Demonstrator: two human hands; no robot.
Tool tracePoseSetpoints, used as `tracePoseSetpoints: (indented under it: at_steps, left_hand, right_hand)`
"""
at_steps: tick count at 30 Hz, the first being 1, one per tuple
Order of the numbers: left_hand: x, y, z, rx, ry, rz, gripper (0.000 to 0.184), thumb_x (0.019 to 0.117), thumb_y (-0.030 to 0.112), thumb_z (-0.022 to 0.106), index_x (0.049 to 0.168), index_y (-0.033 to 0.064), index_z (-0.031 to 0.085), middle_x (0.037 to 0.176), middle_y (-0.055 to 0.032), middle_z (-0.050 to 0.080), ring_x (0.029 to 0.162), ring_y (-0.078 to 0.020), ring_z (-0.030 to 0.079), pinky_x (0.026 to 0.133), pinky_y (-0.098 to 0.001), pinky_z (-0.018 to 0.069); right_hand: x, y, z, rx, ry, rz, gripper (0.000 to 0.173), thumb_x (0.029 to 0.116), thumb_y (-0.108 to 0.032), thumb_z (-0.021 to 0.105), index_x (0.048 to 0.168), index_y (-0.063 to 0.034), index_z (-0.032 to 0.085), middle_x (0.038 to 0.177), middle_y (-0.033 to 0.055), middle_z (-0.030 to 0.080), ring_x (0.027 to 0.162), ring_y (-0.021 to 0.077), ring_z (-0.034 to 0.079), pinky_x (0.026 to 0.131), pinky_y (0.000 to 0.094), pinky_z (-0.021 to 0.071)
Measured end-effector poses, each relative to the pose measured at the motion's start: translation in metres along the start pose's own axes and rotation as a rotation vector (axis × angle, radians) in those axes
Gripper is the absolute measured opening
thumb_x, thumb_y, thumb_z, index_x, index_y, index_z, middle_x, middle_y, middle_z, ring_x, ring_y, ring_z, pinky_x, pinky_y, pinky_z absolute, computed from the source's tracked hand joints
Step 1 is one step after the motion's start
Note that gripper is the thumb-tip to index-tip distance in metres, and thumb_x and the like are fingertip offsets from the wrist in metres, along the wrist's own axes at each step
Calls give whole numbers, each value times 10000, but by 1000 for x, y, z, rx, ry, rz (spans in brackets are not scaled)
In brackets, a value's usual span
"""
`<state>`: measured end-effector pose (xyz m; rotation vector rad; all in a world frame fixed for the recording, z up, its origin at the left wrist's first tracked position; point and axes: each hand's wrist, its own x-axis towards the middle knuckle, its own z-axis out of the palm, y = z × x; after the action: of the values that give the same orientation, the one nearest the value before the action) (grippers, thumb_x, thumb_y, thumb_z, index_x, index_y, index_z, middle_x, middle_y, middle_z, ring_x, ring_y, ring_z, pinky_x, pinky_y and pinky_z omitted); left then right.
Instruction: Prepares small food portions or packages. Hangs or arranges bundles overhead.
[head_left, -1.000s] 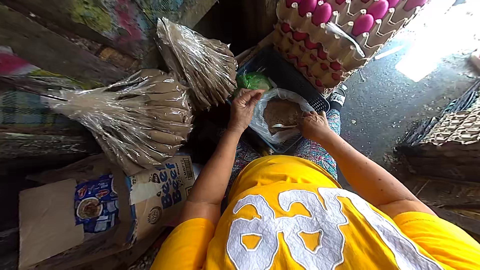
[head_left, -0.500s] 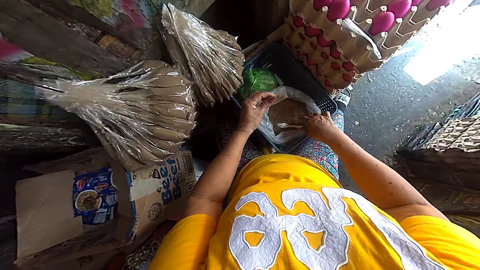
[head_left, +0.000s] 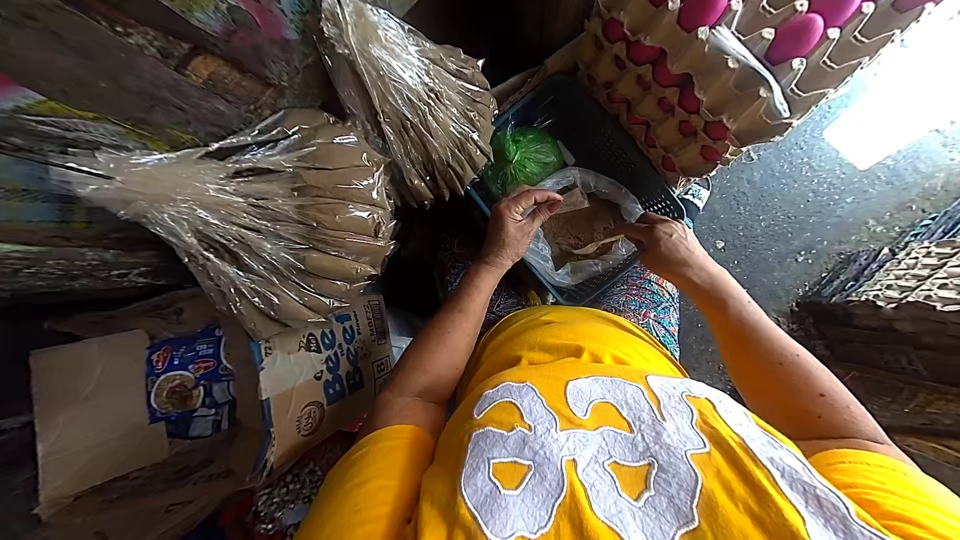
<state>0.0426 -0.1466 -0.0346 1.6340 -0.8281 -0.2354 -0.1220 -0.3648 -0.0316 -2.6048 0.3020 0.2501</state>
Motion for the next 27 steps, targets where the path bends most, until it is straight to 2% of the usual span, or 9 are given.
tracePoseSetpoints:
  at_steps: [2, 4, 9, 13, 17, 20, 23, 27]
  left_hand:
    - [0, -2, 2, 36, -54, 18, 114, 933, 84, 723, 1001, 12, 780, 1001, -110, 728, 1016, -150, 664, 961, -302, 512]
    - [-1, -5, 5, 89, -116, 59, 113, 929, 93, 729, 993, 24, 791, 986, -115, 733, 1009, -180, 666, 967, -333, 503]
    - [0, -8, 10, 202, -204, 94, 118, 936, 135, 730, 996, 67, 805, 983, -96, 745, 995, -204, 670, 956, -365, 498]
    - [-1, -10, 13, 210, -209, 93, 122, 942, 142, 724, 999, 73, 806, 977, -89, 746, 978, -197, 672, 946, -371, 499]
    - [-2, -12, 13, 206, -198, 83, 118, 943, 140, 725, 1003, 79, 806, 988, -81, 746, 988, -185, 669, 951, -361, 499]
    - [-3, -11, 13, 200, -182, 84, 114, 936, 129, 729, 998, 72, 806, 976, -83, 747, 976, -183, 670, 942, -353, 498]
    - [-3, -10, 9, 197, -174, 90, 111, 935, 120, 729, 995, 64, 804, 963, -86, 748, 975, -185, 674, 947, -355, 500]
    - [-1, -8, 7, 177, -152, 92, 104, 927, 107, 736, 985, 50, 802, 960, -94, 746, 983, -182, 669, 951, -334, 496]
  right_hand:
    - [-4, 1, -2, 84, 30, 19, 320, 1008, 24, 532, 1192, -102, 762, 1029, 249, 681, 957, 448, 674, 829, 652, 511]
    - [-10, -4, -6, 113, 34, 69, 299, 1036, -28, 526, 1218, -102, 752, 1050, 250, 689, 970, 450, 677, 832, 645, 515]
    - [-22, -7, -4, 134, 118, 105, 243, 1053, -75, 533, 1167, -26, 742, 1059, 246, 715, 990, 459, 692, 863, 654, 514]
    - [-27, -8, 0, 248, 144, 135, 218, 1042, -70, 555, 1134, 5, 739, 1038, 217, 726, 889, 378, 717, 844, 583, 555]
    - [-26, -19, 12, 424, 130, 197, 222, 1047, -145, 582, 1133, 1, 726, 973, 175, 737, 796, 288, 726, 779, 517, 592]
    - [-24, -27, 18, 520, 122, 269, 240, 1061, -172, 573, 1155, 2, 710, 940, 156, 741, 788, 243, 737, 776, 468, 610]
    - [-26, -25, 18, 550, 167, 266, 236, 1058, -178, 573, 1132, -11, 723, 942, 137, 739, 790, 210, 728, 788, 446, 606]
    - [-33, -22, 6, 485, 205, 207, 199, 1040, -111, 587, 1123, 1, 728, 981, 159, 742, 840, 230, 740, 825, 453, 608]
